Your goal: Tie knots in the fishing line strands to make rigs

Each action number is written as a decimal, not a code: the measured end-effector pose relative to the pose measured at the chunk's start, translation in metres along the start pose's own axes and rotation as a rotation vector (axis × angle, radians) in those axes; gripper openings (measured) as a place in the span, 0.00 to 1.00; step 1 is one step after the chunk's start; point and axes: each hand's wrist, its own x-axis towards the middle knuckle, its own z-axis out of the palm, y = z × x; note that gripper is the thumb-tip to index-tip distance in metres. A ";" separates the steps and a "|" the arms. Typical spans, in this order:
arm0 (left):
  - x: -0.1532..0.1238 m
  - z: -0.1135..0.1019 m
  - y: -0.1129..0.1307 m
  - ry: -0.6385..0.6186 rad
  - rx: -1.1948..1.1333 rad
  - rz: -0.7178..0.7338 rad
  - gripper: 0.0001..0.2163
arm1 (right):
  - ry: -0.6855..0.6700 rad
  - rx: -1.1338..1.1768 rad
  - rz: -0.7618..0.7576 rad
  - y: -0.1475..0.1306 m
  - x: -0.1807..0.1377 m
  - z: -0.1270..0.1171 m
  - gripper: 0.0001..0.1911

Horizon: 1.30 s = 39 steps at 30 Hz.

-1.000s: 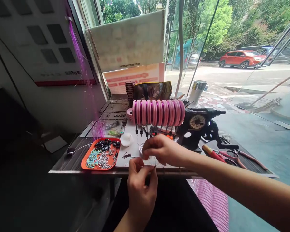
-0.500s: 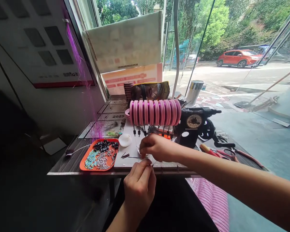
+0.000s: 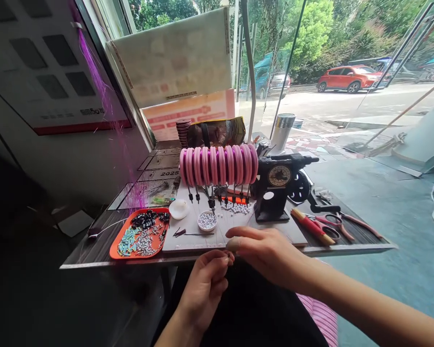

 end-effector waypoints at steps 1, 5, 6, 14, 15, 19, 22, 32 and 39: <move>-0.001 0.000 0.000 0.027 0.001 -0.010 0.09 | -0.012 -0.061 -0.017 0.001 0.000 0.002 0.10; -0.006 0.003 0.002 0.060 0.075 0.008 0.09 | -0.031 -0.166 -0.057 0.004 0.003 0.006 0.07; -0.007 0.004 0.003 0.045 0.104 0.024 0.08 | -0.037 -0.161 -0.062 0.004 0.005 0.006 0.07; -0.007 0.012 0.008 -0.036 0.248 0.155 0.07 | -0.010 -0.267 -0.058 0.004 0.007 0.007 0.06; -0.006 0.011 0.008 -0.039 0.228 0.145 0.06 | 0.029 -0.246 -0.058 0.002 0.003 0.007 0.06; -0.005 0.006 0.007 -0.057 0.054 0.008 0.06 | 0.239 -0.217 -0.188 -0.004 -0.016 0.013 0.13; -0.006 0.005 0.007 -0.065 -0.039 -0.109 0.06 | 0.232 -0.327 -0.361 -0.004 -0.025 0.024 0.15; -0.013 0.010 0.006 -0.071 0.156 0.034 0.02 | 0.377 0.212 0.078 -0.014 -0.033 0.056 0.13; -0.016 0.000 0.008 0.089 1.217 1.393 0.08 | 0.179 0.295 0.021 -0.052 -0.010 0.015 0.12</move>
